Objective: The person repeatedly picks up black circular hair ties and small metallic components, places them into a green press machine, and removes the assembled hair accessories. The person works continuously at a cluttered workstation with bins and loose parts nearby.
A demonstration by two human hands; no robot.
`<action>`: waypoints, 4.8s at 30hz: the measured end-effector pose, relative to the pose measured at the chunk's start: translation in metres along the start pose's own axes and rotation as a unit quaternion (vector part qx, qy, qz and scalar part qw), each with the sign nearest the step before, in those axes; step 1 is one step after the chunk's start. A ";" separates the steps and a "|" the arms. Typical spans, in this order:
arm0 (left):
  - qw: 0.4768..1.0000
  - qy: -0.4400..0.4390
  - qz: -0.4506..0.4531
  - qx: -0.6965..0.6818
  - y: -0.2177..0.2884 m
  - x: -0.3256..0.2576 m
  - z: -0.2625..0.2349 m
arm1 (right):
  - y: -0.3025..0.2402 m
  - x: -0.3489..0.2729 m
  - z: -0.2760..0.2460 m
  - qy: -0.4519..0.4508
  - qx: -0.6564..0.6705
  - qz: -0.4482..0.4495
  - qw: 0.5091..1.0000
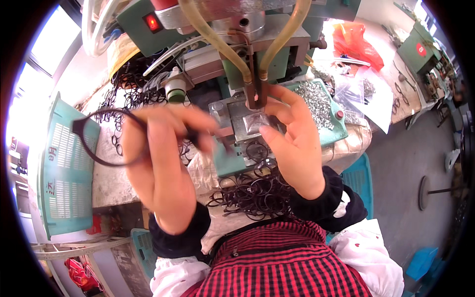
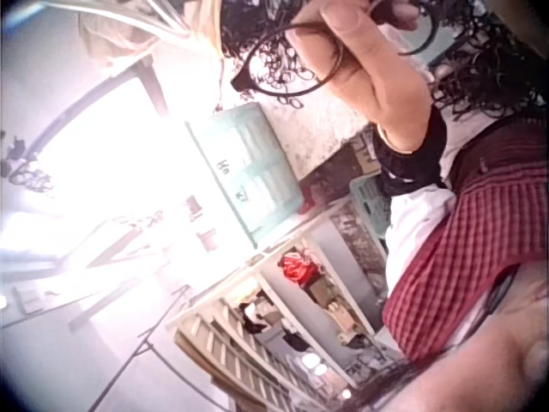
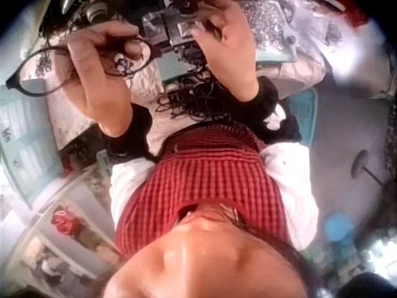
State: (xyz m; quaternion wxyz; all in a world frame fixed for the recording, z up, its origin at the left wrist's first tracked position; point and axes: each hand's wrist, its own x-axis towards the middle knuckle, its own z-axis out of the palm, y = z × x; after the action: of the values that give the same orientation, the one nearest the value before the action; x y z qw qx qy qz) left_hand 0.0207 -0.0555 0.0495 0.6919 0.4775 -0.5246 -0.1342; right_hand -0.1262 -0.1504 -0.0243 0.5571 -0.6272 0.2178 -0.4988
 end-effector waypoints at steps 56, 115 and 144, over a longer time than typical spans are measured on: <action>0.960 0.204 -0.117 0.154 -0.142 -0.032 -0.122 | 0.043 0.006 -0.085 0.116 -0.192 0.021 0.974; 0.930 0.276 -0.171 0.170 -0.055 -0.103 -0.149 | 0.101 -0.005 -0.144 0.277 -0.051 -0.007 0.959; 0.939 0.177 -0.280 0.094 -0.132 -0.084 -0.082 | 0.024 0.017 -0.012 0.103 -0.048 0.018 0.993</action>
State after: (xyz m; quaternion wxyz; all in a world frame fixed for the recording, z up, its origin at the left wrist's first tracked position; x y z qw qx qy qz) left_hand 0.0976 -0.0225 -0.1055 0.6602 0.6838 -0.2488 -0.1864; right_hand -0.1227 -0.1768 -0.0414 0.5098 -0.5947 0.3091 -0.5393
